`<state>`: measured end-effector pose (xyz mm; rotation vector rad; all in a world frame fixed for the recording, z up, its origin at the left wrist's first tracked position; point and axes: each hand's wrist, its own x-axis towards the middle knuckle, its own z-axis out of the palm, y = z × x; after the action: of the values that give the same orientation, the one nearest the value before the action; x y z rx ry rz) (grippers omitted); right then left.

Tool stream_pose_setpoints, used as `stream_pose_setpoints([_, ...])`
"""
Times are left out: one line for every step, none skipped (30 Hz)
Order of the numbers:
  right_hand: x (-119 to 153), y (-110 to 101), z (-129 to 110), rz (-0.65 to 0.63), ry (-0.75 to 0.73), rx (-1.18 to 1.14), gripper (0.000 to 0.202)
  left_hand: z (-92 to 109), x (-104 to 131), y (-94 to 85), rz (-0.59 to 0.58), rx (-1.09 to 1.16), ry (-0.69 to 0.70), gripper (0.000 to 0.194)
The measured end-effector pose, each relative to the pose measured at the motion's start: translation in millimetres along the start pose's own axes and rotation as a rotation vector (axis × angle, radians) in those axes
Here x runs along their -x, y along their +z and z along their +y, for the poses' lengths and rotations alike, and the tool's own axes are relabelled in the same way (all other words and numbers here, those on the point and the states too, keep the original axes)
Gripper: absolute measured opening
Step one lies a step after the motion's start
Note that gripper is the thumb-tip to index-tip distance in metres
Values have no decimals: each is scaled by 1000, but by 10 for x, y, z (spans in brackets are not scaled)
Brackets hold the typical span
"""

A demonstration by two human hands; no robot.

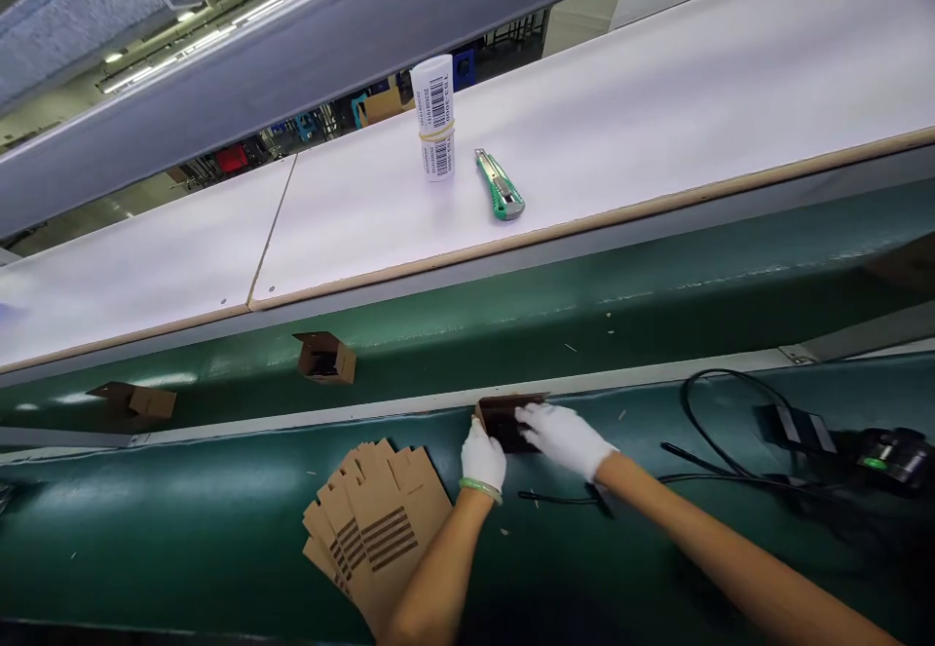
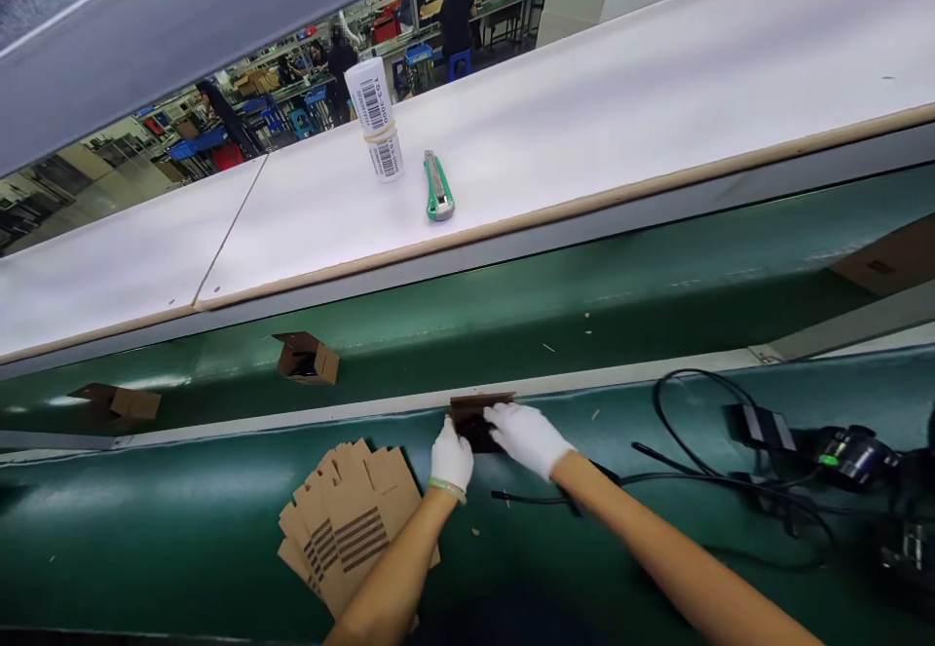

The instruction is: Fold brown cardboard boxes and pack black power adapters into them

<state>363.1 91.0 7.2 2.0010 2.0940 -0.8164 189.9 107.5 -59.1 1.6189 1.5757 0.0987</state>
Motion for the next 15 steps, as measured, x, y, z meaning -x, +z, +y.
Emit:
stream_pose_setpoints([175,29,146,78,51,-12,42,-64,29,-21,13,14,-4,65])
stream_pose_setpoints([337,86,307,126,127,-18,44,-129,65,-39,38,23,1,65])
stream_pose_setpoints([478,170,475,122,198,-14,46,-192,106,-54,85,27,21,66])
stream_pose_setpoints([588,277,637,66,240,-14,52,-247,153,-63,156,26,62,67])
stream_pose_setpoints([666,397,784,10,260,-13,58,-291,203,-66,247,19,128,66])
stream_pose_setpoints([710,523,907,-41,273,-19,62,-322,254,-61,345,4,216,65])
stream_pose_setpoints([723,643,1003,-80,285,-32,61,-336,305,-50,429,-21,321,63])
stream_pose_setpoints([711,749,1070,-99,299,-46,57,-334,351,-33,485,-58,433,60])
stream_pose_setpoints([680,834,1112,-106,316,-57,53,-315,390,-11,501,-104,541,58])
stream_pose_setpoints([638,896,1132,-106,329,-62,51,-281,419,13,483,-160,635,57])
stream_pose_setpoints([590,937,1136,-105,332,-60,51,-234,435,38,439,-217,704,57])
stream_pose_setpoints([542,961,1128,-101,321,-54,51,-176,439,61,382,-270,739,57])
stream_pose_setpoints([498,973,1114,-95,301,-47,52,-111,429,81,322,-316,739,59])
stream_pose_setpoints([462,977,1096,-90,282,-42,56,-43,408,96,264,-356,709,62])
stream_pose_setpoints([434,976,1081,-86,266,-42,60,25,378,107,210,-392,657,65])
